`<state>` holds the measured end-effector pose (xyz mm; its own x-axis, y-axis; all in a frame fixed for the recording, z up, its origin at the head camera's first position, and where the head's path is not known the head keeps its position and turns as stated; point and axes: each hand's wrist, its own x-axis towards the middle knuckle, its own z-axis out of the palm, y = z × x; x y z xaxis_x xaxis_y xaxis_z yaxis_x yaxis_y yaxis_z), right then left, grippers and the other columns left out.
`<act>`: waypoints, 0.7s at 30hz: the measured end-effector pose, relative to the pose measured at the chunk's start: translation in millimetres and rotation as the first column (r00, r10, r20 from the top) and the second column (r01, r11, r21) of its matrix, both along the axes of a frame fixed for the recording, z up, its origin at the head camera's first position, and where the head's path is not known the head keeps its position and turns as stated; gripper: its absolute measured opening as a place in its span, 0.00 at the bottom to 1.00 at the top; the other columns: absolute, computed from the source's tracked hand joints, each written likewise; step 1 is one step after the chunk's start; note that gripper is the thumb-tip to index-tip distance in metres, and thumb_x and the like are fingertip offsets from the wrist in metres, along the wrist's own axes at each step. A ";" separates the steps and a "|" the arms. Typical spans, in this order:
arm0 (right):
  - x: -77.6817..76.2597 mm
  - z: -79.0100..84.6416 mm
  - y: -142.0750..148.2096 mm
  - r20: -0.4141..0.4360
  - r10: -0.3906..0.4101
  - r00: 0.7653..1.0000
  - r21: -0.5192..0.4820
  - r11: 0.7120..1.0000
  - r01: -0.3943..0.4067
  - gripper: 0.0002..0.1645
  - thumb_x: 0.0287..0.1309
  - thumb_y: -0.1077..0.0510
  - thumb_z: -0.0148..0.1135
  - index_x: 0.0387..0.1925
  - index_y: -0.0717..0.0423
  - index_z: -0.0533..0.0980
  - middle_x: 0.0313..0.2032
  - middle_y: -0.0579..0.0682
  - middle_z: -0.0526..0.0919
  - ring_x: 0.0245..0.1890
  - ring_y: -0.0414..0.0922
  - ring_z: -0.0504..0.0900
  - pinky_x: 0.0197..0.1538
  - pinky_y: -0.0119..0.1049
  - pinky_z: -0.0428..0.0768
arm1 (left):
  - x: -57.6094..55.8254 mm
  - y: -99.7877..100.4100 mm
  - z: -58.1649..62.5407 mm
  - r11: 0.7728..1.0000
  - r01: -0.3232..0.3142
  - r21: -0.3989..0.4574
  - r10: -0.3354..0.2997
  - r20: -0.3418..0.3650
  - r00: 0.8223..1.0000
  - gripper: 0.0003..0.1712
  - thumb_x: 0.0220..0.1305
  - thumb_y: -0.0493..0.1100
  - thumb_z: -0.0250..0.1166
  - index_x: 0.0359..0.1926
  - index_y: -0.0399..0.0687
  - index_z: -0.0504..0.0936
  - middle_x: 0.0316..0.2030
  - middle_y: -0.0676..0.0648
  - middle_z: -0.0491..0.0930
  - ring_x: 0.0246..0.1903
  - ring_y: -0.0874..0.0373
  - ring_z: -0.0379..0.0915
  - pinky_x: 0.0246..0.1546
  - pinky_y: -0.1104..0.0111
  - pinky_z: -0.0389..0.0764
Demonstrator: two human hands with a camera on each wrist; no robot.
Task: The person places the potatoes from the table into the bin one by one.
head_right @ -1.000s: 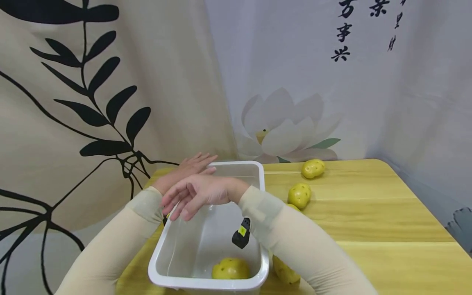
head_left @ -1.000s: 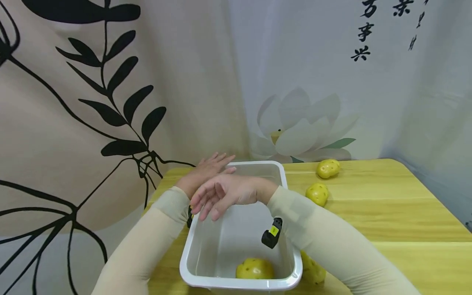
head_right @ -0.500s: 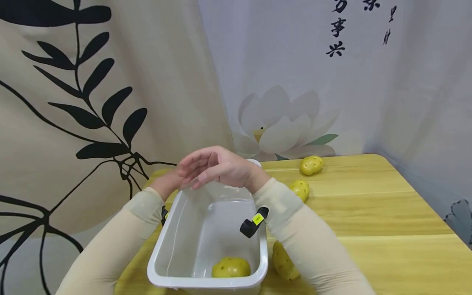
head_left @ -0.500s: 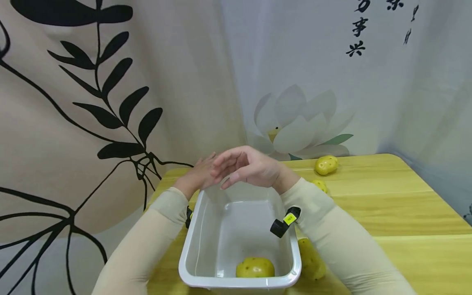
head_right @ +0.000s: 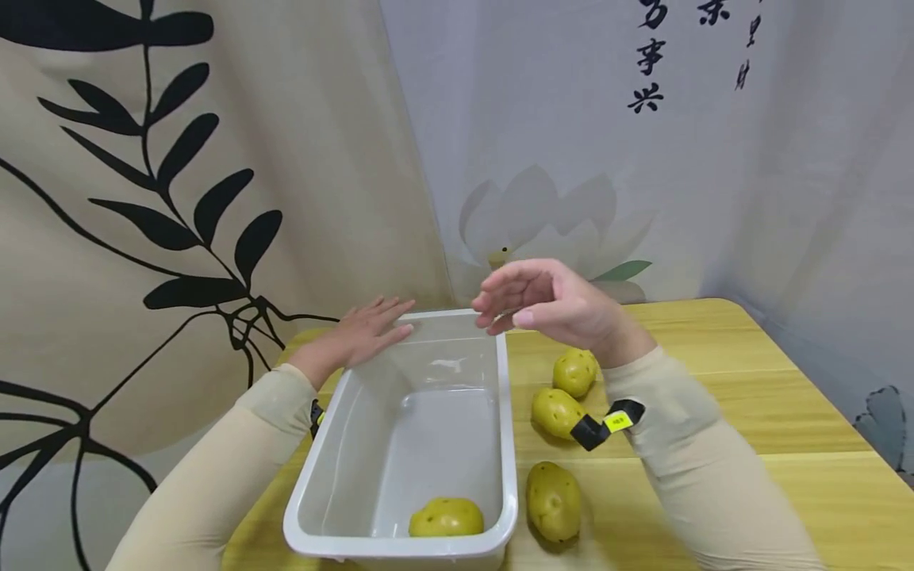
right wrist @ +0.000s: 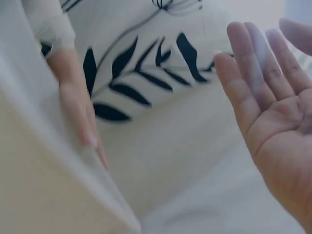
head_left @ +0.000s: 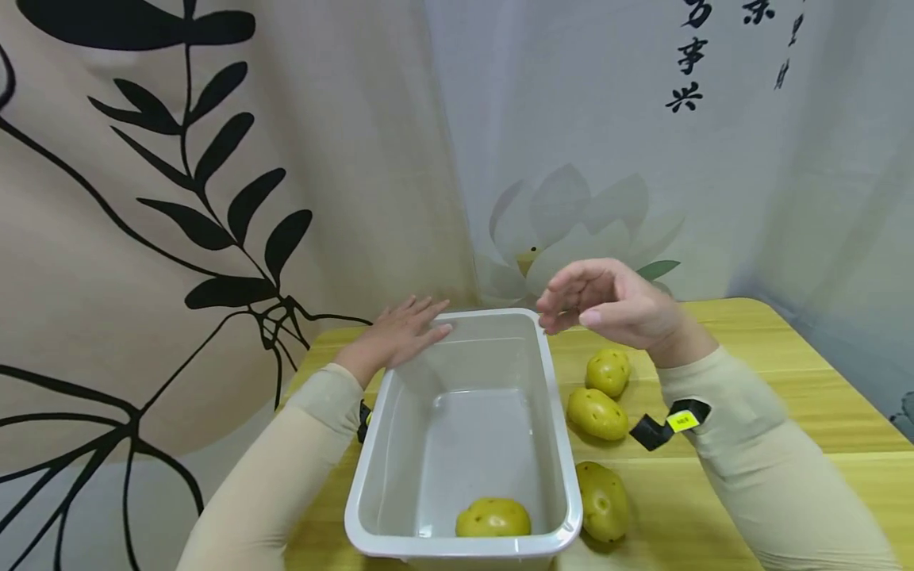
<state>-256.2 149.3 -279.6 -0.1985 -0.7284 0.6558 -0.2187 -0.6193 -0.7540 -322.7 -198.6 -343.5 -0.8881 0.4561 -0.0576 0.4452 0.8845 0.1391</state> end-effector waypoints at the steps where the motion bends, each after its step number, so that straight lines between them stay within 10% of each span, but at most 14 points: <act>1: 0.1 -4.7 9.4 0.000 -0.019 1.000 0.000 1.000 0.019 0.24 0.62 0.73 0.50 0.60 0.68 0.69 0.55 0.60 0.78 0.55 0.56 0.78 0.58 0.52 0.74 | 0.1 -0.1 0.5 1.000 -0.001 -0.004 0.001 0.001 1.000 0.43 0.64 0.78 0.29 0.75 0.71 0.45 0.75 0.50 0.42 0.74 0.47 0.30 0.66 0.39 0.35; 21: 11.1 -71.7 93.4 0.025 -0.265 0.964 0.231 0.940 0.252 0.29 0.59 0.81 0.40 0.64 0.77 0.59 0.59 0.69 0.71 0.58 0.60 0.73 0.60 0.52 0.71 | -0.5 -1.1 1.6 1.000 0.001 -0.008 -0.001 -0.001 1.000 0.43 0.63 0.78 0.28 0.75 0.72 0.45 0.75 0.50 0.43 0.74 0.46 0.30 0.66 0.38 0.36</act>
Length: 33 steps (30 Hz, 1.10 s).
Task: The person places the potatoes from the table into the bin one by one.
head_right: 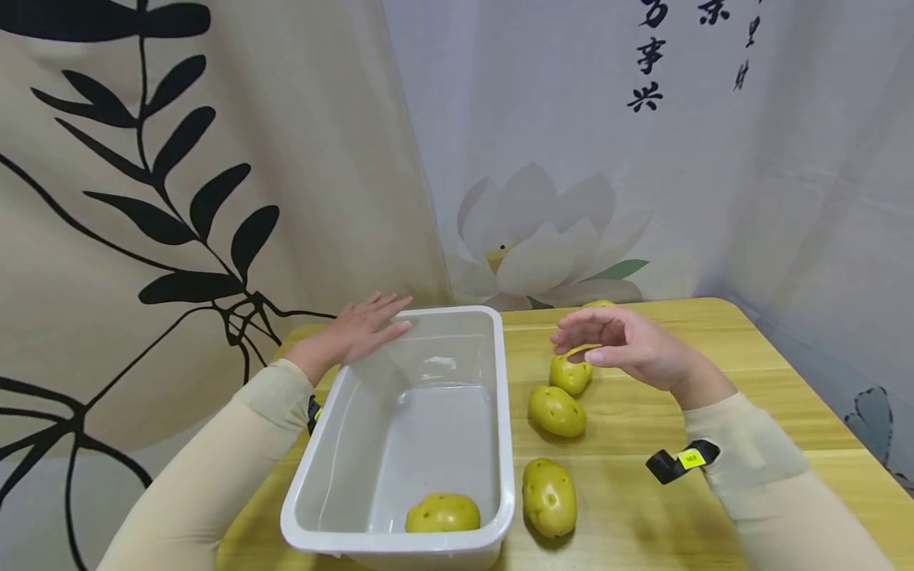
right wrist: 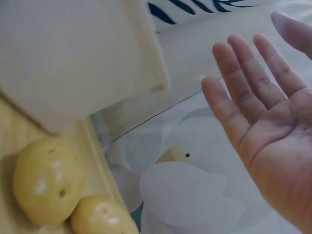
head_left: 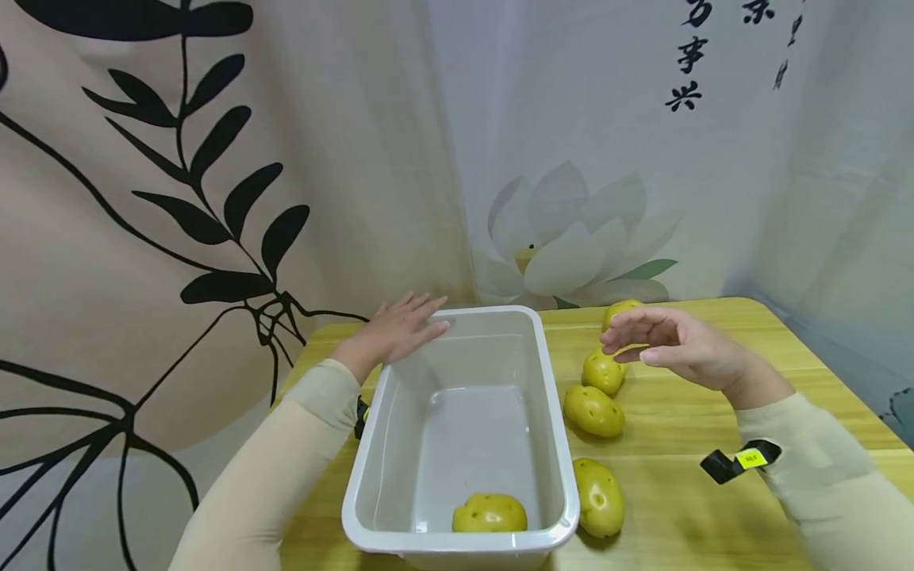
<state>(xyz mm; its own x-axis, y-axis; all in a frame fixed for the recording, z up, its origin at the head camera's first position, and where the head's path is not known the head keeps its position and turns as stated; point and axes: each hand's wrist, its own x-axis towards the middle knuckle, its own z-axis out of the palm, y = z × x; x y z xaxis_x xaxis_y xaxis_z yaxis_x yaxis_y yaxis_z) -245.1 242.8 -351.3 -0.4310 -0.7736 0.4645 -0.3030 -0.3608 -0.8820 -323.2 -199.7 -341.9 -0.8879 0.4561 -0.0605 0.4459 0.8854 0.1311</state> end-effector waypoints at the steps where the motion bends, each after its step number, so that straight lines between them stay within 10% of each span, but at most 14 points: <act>1: 1.3 -2.3 -0.2 0.002 -0.010 1.000 0.029 1.000 0.010 0.29 0.58 0.81 0.41 0.63 0.77 0.59 0.58 0.71 0.70 0.59 0.61 0.72 0.60 0.52 0.71 | -0.3 -0.2 -0.7 1.000 -0.001 0.003 0.001 0.002 1.000 0.43 0.63 0.78 0.28 0.75 0.72 0.45 0.75 0.50 0.43 0.74 0.46 0.30 0.66 0.38 0.36; 33: 32.4 -62.9 -23.2 0.043 -0.045 0.998 0.387 0.922 0.024 0.34 0.57 0.71 0.60 0.65 0.68 0.63 0.63 0.65 0.68 0.63 0.55 0.68 0.63 0.46 0.69 | -0.3 -0.8 -4.5 1.000 0.003 0.008 -0.003 -0.010 1.000 0.42 0.64 0.78 0.29 0.75 0.71 0.46 0.75 0.50 0.43 0.74 0.46 0.31 0.66 0.38 0.37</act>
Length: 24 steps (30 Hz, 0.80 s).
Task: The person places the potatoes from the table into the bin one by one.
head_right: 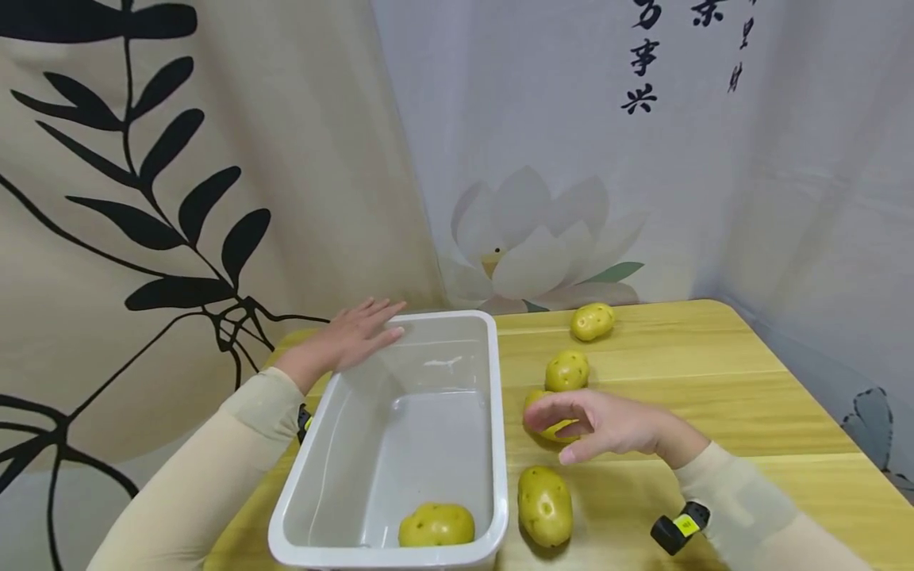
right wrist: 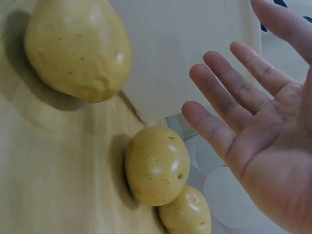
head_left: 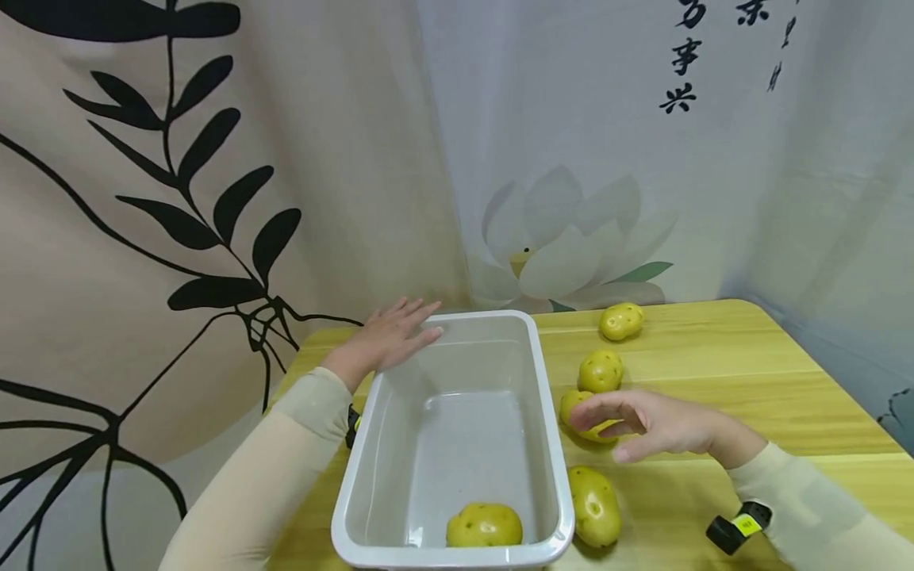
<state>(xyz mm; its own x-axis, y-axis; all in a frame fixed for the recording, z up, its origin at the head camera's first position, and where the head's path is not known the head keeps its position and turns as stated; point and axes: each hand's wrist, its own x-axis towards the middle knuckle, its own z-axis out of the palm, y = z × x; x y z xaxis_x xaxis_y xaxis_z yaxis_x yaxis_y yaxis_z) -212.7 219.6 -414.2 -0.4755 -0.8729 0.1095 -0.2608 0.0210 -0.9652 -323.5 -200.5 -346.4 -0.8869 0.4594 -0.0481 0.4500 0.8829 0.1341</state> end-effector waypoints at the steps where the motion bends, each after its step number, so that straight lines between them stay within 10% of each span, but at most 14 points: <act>1: 1.2 -1.8 -0.5 -0.005 0.001 1.000 0.003 1.000 -0.001 0.34 0.57 0.71 0.61 0.64 0.68 0.63 0.62 0.65 0.68 0.63 0.55 0.68 0.63 0.46 0.69 | -0.4 0.1 0.0 1.000 0.001 0.000 -0.001 -0.001 1.000 0.43 0.64 0.78 0.29 0.75 0.71 0.46 0.75 0.50 0.43 0.74 0.46 0.31 0.66 0.38 0.37; 24: 10.2 -36.0 -23.3 -0.065 0.075 0.995 0.148 0.987 -0.065 0.34 0.50 0.60 0.71 0.61 0.52 0.71 0.58 0.50 0.76 0.61 0.49 0.71 0.66 0.42 0.65 | -2.3 1.3 0.1 1.000 0.003 0.005 -0.003 0.017 1.000 0.43 0.64 0.77 0.30 0.76 0.70 0.45 0.75 0.49 0.43 0.74 0.46 0.30 0.66 0.38 0.36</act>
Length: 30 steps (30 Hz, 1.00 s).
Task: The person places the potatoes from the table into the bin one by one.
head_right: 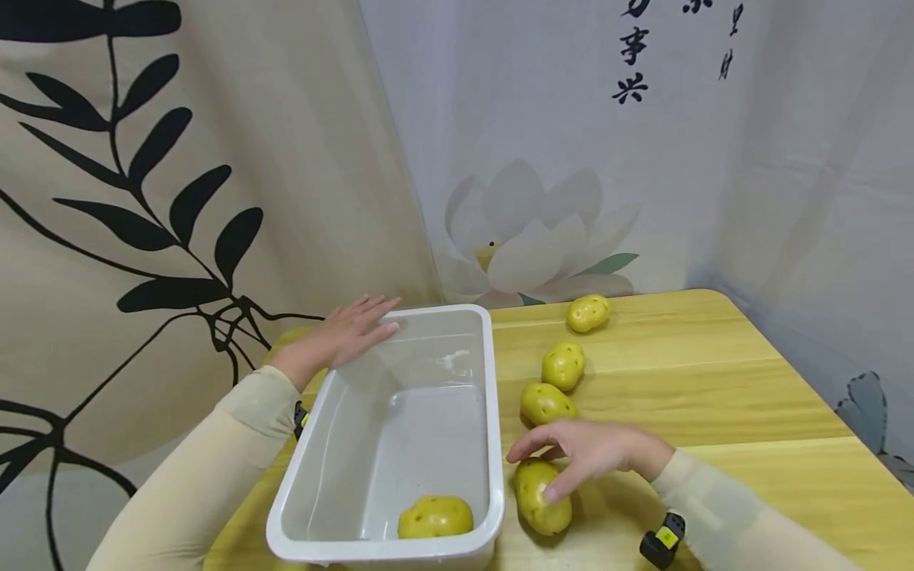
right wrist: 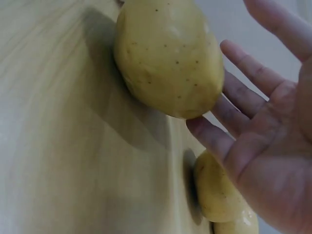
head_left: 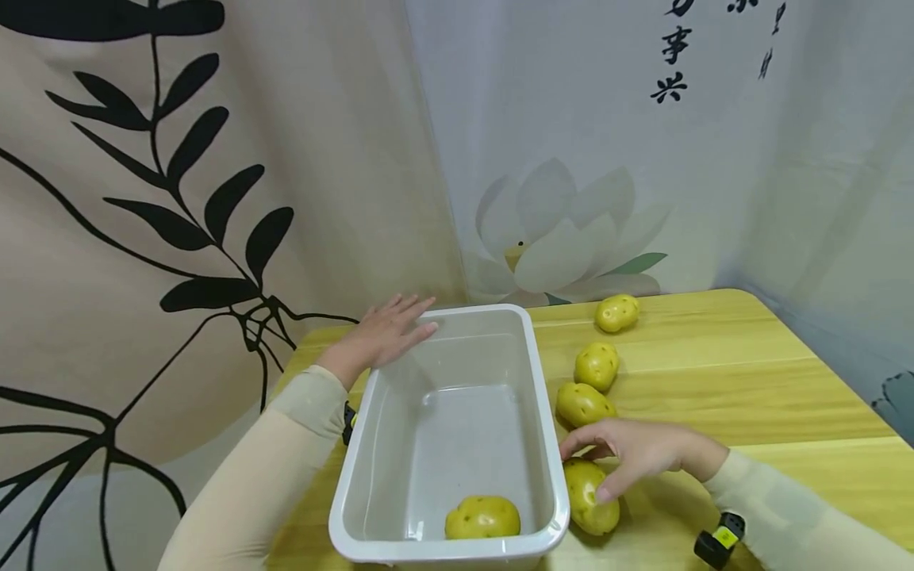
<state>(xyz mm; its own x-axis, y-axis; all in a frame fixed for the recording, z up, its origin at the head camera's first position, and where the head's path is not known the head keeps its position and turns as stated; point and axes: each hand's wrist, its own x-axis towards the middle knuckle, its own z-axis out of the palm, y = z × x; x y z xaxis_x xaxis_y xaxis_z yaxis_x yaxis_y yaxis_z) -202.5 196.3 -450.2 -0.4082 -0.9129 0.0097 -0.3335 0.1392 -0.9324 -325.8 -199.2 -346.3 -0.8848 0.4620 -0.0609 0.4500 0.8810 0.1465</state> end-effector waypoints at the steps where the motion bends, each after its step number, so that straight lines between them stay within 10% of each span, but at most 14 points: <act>1: 0.5 -0.9 -1.1 -0.005 -0.003 1.000 0.013 1.000 0.003 0.35 0.50 0.60 0.71 0.61 0.51 0.71 0.58 0.49 0.76 0.61 0.48 0.71 0.66 0.42 0.65 | 0.1 -0.2 0.5 1.000 -0.001 -0.002 0.001 0.002 1.000 0.42 0.64 0.77 0.30 0.76 0.70 0.45 0.75 0.49 0.43 0.74 0.46 0.30 0.66 0.37 0.36; 30: -7.4 -7.9 6.1 -0.039 -0.042 0.998 0.152 0.987 0.047 0.35 0.48 0.53 0.72 0.60 0.45 0.73 0.59 0.44 0.75 0.62 0.44 0.68 0.64 0.34 0.63 | 1.7 0.0 2.0 1.000 0.000 0.013 0.000 0.014 1.000 0.42 0.65 0.76 0.31 0.76 0.70 0.46 0.75 0.48 0.43 0.74 0.45 0.30 0.66 0.38 0.36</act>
